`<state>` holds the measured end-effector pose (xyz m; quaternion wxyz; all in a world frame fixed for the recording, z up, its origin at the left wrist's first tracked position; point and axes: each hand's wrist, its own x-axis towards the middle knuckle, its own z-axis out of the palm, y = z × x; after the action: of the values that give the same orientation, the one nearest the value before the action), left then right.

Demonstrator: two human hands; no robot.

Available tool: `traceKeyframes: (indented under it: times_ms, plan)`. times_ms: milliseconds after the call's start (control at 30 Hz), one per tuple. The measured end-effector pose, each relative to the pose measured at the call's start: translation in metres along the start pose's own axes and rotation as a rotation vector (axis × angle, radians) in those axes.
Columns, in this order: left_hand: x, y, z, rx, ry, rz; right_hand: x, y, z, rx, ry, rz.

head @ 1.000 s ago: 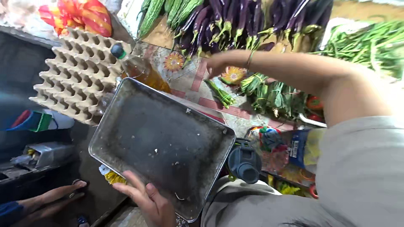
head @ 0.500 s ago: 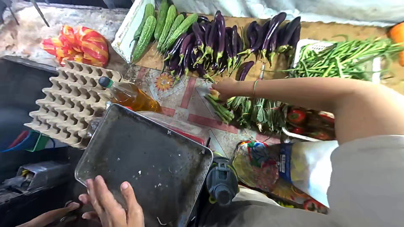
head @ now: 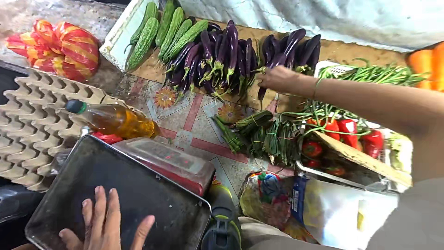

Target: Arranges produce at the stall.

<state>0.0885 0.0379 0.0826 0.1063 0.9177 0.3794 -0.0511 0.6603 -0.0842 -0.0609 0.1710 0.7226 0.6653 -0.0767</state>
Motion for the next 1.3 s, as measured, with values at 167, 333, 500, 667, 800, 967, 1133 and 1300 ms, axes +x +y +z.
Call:
traceKeyframes:
  times_ms: [167, 333, 500, 667, 800, 967, 1133, 1300]
  plan:
    - [0.016, 0.012, -0.017, 0.068, -0.276, -0.032, -0.021, 0.104, -0.01, 0.007, 0.069, 0.378]
    - [0.026, 0.016, -0.012, 0.046, -0.381, -0.081, -0.018, 0.173, 0.045, 0.319, 0.049, 0.592]
    - [0.032, 0.02, -0.016, 0.082, -0.396, -0.112, 0.03, 0.101, -0.021, 0.47, 0.27, 0.687]
    - [0.033, 0.022, -0.017, 0.103, -0.396, -0.113, 0.111, 0.045, -0.01, 1.001, 0.094, 0.839]
    - [0.028, 0.019, -0.015, 0.036, -0.332, -0.1, 0.139, 0.044, 0.016, 1.138, 0.131, 1.037]
    - [0.025, 0.018, -0.011, -0.017, -0.314, -0.119, 0.128, 0.016, 0.015, 1.144, 0.081, 1.131]
    - [0.021, 0.008, -0.007, -0.048, -0.287, -0.107, 0.129, -0.001, 0.025, 1.286, 0.356, 1.267]
    - [0.016, 0.003, -0.003, -0.101, -0.226, -0.081, 0.103, 0.008, 0.009, 1.19, 0.619, 1.366]
